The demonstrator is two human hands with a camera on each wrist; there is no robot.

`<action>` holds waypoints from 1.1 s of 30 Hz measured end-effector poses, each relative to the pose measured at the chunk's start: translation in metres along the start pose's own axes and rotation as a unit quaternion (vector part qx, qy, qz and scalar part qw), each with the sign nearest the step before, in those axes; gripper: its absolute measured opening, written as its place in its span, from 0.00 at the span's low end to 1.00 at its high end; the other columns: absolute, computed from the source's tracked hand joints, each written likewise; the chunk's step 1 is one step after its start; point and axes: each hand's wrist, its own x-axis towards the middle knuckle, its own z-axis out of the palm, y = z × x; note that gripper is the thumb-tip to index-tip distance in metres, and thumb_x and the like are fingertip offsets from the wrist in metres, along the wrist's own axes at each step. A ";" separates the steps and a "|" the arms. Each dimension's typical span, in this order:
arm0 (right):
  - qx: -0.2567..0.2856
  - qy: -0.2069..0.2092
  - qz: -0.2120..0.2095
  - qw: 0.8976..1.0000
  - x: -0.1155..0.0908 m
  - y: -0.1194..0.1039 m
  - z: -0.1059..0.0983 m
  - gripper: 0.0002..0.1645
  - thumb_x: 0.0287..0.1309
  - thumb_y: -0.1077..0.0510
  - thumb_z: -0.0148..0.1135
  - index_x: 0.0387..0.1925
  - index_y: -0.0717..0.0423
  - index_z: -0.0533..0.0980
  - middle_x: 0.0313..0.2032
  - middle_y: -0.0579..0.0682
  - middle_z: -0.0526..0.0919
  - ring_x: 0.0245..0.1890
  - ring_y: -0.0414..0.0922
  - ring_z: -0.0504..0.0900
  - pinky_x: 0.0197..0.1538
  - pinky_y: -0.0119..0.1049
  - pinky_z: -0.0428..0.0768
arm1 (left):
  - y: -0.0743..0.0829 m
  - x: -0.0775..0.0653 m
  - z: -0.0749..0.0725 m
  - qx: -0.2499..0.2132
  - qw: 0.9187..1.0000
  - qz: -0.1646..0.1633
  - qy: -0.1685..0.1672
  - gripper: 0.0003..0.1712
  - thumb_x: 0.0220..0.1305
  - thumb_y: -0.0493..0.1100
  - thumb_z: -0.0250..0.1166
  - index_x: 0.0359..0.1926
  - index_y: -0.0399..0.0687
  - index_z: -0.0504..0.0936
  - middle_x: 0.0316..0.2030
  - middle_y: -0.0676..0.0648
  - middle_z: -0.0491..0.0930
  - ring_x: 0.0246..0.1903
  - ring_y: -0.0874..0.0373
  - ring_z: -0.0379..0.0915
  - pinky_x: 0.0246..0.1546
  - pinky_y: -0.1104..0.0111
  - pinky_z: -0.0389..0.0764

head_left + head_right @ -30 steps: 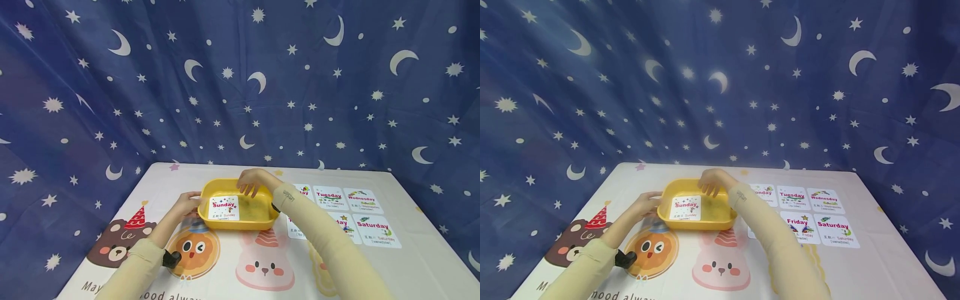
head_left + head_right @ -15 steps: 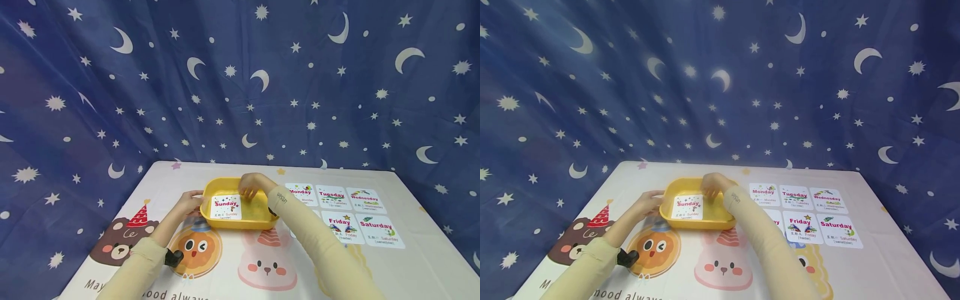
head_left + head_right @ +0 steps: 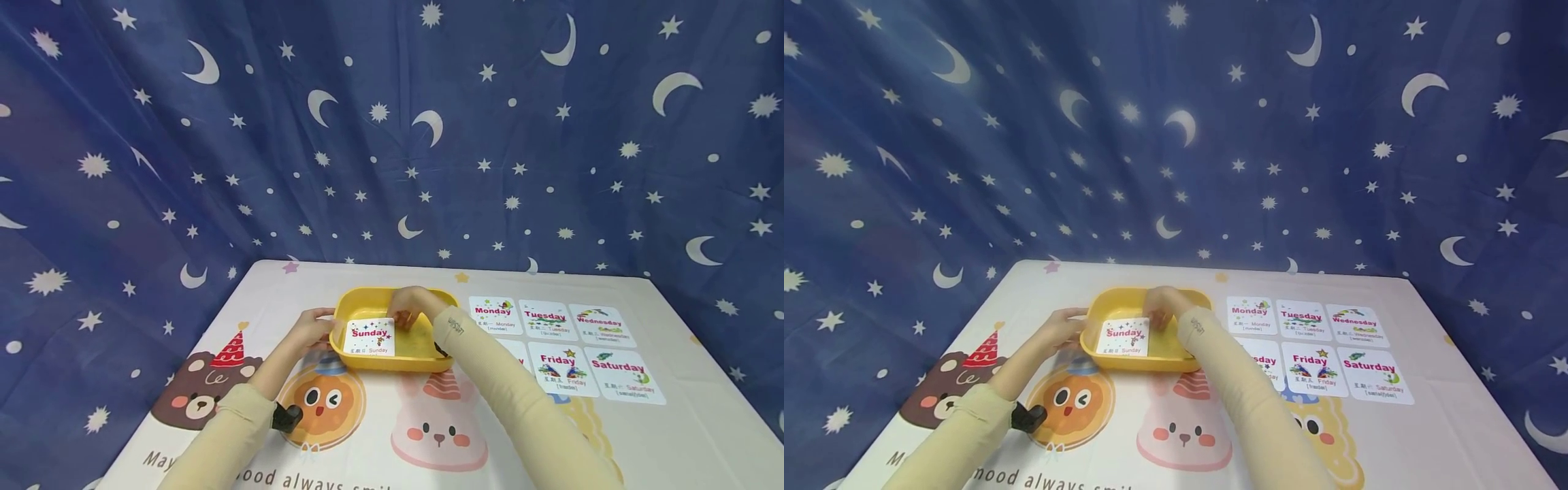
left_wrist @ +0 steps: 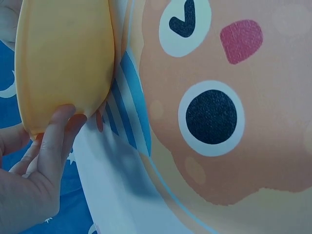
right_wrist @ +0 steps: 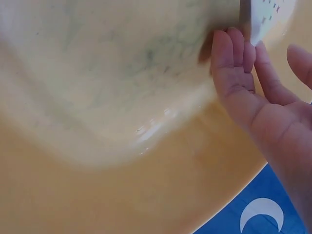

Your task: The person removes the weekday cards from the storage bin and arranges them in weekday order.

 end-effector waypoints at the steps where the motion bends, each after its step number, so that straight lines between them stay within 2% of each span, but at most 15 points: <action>1: 0.001 0.000 0.002 1.000 0.000 0.000 0.000 0.13 0.63 0.61 0.51 0.23 0.60 0.67 0.26 0.52 0.72 0.29 0.45 0.74 0.41 0.37 0.83 | 0.000 0.000 0.000 0.001 1.000 0.002 -0.001 0.27 0.68 0.37 0.52 0.66 0.37 0.62 0.51 0.29 0.76 0.27 0.59 0.81 0.28 0.67 0.85; 4: 0.029 -0.008 0.016 0.999 -0.001 -0.003 0.000 0.07 0.64 0.61 0.53 0.38 0.63 0.70 0.37 0.57 0.75 0.35 0.49 0.77 0.48 0.41 0.83 | 0.000 0.000 0.000 0.001 1.000 0.005 -0.003 0.27 0.68 0.36 0.52 0.67 0.36 0.62 0.51 0.29 0.76 0.26 0.60 0.80 0.30 0.66 0.85; 6: 0.056 -0.028 0.025 0.998 -0.001 -0.004 -0.001 0.12 0.64 0.63 0.54 0.47 0.62 0.67 0.41 0.59 0.74 0.37 0.51 0.78 0.53 0.44 0.81 | 0.000 -0.001 0.000 0.002 1.000 0.006 -0.002 0.26 0.69 0.36 0.52 0.66 0.36 0.62 0.50 0.29 0.77 0.25 0.61 0.80 0.30 0.66 0.86; 9: 0.082 -0.062 0.032 0.994 0.000 -0.005 -0.001 0.12 0.64 0.67 0.52 0.48 0.61 0.65 0.41 0.60 0.77 0.37 0.51 0.79 0.55 0.45 0.80 | 0.001 -0.004 0.002 0.003 1.000 0.005 -0.001 0.26 0.69 0.36 0.51 0.66 0.35 0.62 0.50 0.29 0.77 0.25 0.61 0.80 0.30 0.65 0.86; 12: 0.064 -0.071 0.014 0.995 -0.003 -0.008 0.000 0.08 0.64 0.69 0.50 0.44 0.60 0.67 0.35 0.55 0.79 0.34 0.48 0.79 0.50 0.43 0.83 | 0.000 -0.005 0.003 0.003 1.000 0.001 0.004 0.25 0.69 0.36 0.52 0.66 0.36 0.63 0.49 0.30 0.77 0.24 0.61 0.79 0.29 0.65 0.86; 15: 0.052 -0.058 -0.001 0.997 -0.007 -0.010 0.001 0.13 0.65 0.68 0.50 0.51 0.60 0.69 0.36 0.54 0.80 0.34 0.47 0.79 0.47 0.43 0.84 | -0.003 -0.006 0.001 0.006 1.000 -0.001 0.006 0.25 0.69 0.37 0.52 0.65 0.36 0.64 0.48 0.31 0.78 0.23 0.62 0.79 0.29 0.65 0.86; 19: 0.066 -0.044 -0.011 0.997 -0.013 -0.013 0.001 0.21 0.63 0.70 0.50 0.58 0.60 0.65 0.38 0.54 0.79 0.34 0.47 0.78 0.52 0.46 0.82 | -0.006 -0.007 -0.001 0.007 1.000 0.001 0.005 0.25 0.69 0.36 0.51 0.65 0.36 0.63 0.47 0.31 0.78 0.24 0.61 0.79 0.28 0.66 0.85; 26: 0.096 -0.021 -0.045 0.994 -0.028 -0.014 -0.006 0.29 0.57 0.76 0.52 0.60 0.60 0.63 0.38 0.54 0.78 0.32 0.45 0.77 0.55 0.46 0.80 | -0.004 -0.008 -0.002 0.010 1.000 0.005 0.003 0.26 0.69 0.36 0.50 0.66 0.36 0.63 0.50 0.28 0.76 0.26 0.58 0.81 0.29 0.66 0.85; 33: 0.126 0.010 -0.066 0.990 -0.046 -0.008 -0.018 0.28 0.57 0.75 0.51 0.60 0.62 0.66 0.40 0.54 0.78 0.33 0.44 0.76 0.55 0.43 0.81 | 0.002 -0.005 0.002 -0.012 1.000 0.024 0.001 0.25 0.68 0.34 0.50 0.65 0.31 0.63 0.51 0.27 0.75 0.25 0.59 0.81 0.25 0.68 0.84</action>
